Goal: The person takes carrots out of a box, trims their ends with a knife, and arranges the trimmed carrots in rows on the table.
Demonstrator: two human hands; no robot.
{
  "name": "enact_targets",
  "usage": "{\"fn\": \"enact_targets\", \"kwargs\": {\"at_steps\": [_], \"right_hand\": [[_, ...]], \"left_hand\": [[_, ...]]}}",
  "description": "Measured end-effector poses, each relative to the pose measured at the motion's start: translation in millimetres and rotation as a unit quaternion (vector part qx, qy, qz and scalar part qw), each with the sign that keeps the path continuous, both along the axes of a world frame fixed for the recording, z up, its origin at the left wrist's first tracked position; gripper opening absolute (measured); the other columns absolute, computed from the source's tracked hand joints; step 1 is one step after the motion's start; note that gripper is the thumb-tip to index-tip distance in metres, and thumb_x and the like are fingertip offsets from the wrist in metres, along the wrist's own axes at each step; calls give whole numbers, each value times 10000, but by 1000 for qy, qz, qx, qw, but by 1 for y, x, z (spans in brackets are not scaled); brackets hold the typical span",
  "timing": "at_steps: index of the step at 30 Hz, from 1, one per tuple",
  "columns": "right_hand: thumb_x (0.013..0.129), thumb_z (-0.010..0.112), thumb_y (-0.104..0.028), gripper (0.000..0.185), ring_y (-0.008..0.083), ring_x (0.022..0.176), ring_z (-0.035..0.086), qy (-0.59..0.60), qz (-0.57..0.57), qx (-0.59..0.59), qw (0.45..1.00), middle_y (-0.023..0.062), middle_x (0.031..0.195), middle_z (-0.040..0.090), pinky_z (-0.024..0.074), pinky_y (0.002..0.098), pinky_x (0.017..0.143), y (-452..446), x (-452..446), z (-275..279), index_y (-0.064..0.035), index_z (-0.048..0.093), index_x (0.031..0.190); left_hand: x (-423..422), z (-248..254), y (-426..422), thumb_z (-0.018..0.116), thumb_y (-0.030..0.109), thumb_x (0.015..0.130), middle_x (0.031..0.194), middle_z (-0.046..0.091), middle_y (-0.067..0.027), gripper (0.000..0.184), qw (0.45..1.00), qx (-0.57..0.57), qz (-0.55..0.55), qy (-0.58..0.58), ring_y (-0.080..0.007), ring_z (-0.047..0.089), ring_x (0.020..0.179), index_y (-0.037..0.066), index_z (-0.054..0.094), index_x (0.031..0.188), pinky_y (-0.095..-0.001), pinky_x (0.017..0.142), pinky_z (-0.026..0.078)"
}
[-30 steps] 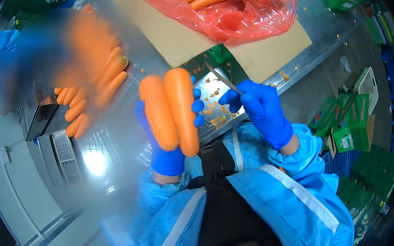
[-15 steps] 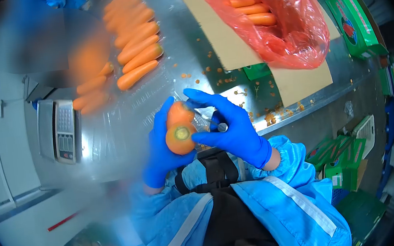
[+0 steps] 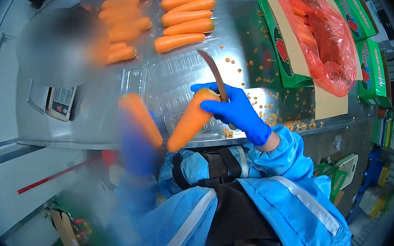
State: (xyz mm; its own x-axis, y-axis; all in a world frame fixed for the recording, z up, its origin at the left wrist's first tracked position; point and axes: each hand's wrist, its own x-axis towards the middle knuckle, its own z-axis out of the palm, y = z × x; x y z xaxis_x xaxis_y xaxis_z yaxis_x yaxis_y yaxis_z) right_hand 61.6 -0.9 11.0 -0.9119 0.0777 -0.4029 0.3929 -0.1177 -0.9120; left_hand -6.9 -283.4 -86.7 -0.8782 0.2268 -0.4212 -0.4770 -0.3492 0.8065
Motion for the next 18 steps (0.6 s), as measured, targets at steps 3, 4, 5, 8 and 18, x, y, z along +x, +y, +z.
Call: {"fn": "enact_targets", "kwargs": {"at_steps": [3, 4, 5, 8, 18], "right_hand": [[854, 682, -370, 428, 75, 577, 509, -94, 11, -79, 992, 33, 741, 593, 383, 211, 489, -11, -27, -14, -24, 662, 1104], [872, 642, -380, 435, 66, 560, 481, -104, 24, -81, 991, 17, 711, 567, 358, 205, 483, -15, -36, -18, -29, 661, 1128], [890, 602, -389, 445, 57, 543, 453, -115, 41, -84, 989, 1, 682, 541, 334, 199, 478, -22, -44, -23, -34, 661, 1153], [893, 571, -412, 462, 64, 547, 461, -99, 27, -55, 993, 7, 665, 534, 335, 198, 480, -41, -67, -38, -41, 669, 1149], [834, 705, -436, 443, 91, 568, 534, -58, 36, 17, 998, 32, 727, 584, 411, 214, 493, -113, -166, -70, -36, 631, 1012]], "left_hand": [[-15, 5, -30, 466, 513, 976, 1189, 582, -128, 576, 989, -32, 131, 62, -249, 580, 1082, 73, 457, 1347, -403, 929, 488], [-18, 8, -37, 455, 519, 979, 1203, 577, -128, 578, 983, -41, 163, 77, -250, 574, 1091, 74, 457, 1348, -407, 943, 480], [-22, 15, -45, 452, 509, 984, 1234, 564, -129, 574, 979, -46, 179, 83, -252, 560, 1116, 75, 449, 1360, -409, 966, 466], [-41, 1, -93, 456, 479, 993, 1318, 515, -129, 573, 880, 434, 191, -22, -263, 516, 1188, 73, 418, 1396, -415, 1031, 416], [-117, -17, -125, 603, 326, 918, 1376, 451, -150, 607, 877, 49, 426, 216, -359, 465, 1244, 150, 351, 1442, -588, 1037, 372]]}}
